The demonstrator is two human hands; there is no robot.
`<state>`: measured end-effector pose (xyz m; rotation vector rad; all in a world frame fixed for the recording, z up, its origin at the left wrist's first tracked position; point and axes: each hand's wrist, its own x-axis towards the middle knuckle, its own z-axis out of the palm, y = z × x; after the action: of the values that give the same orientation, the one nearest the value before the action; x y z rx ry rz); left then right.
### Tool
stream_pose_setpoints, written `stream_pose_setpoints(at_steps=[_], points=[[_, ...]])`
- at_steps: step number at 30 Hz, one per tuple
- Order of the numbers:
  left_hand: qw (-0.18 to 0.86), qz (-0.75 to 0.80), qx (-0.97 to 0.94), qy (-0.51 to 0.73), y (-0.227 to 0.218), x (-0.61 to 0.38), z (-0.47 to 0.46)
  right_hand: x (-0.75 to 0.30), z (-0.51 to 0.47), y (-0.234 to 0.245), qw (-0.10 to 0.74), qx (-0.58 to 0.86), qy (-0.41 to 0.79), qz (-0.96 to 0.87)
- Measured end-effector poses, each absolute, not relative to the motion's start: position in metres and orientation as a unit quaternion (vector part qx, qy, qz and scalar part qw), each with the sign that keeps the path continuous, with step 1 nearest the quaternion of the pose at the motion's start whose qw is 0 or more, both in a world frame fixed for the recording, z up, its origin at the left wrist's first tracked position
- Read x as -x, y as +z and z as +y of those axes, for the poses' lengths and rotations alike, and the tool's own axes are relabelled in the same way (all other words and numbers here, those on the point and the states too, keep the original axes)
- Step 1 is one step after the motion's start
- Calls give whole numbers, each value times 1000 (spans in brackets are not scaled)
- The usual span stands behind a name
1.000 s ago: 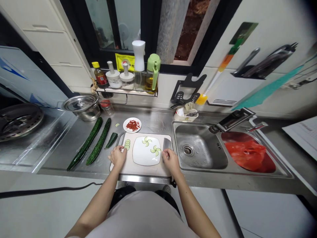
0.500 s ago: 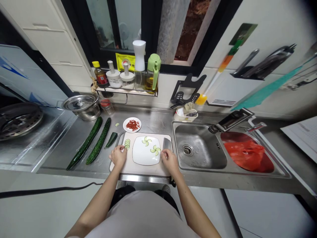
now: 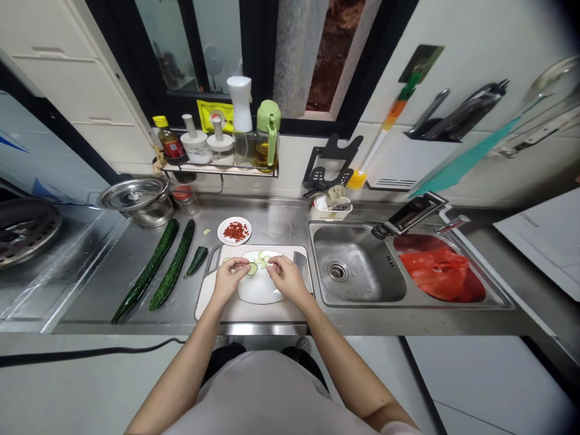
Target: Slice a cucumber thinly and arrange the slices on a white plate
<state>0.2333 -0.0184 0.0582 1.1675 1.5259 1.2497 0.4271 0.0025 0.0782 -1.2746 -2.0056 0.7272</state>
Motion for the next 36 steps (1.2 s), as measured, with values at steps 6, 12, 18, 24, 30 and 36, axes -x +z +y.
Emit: stream_pose_setpoints(at_steps=[6,12,18,24,30,36], points=[[420,573,-511,484,78,-247,-21,-412,8,93,307,436,277,-799],[416,581,-504,485,75,-247,-20,-413,10,90,289,415,274,-818],[489,616,-400,470,70,-243,-17,-417,9,93,293,420,238,-826],[577,619,-361,392,78,-246,-15,-421,9,95,282,377,198,-860],[584,607,-340,419,80,-249,-12,-423,9,91,270,368,176,-872],[590,564,-335,470,85,-251,-13,-423,7,91,278,374,202,-861]])
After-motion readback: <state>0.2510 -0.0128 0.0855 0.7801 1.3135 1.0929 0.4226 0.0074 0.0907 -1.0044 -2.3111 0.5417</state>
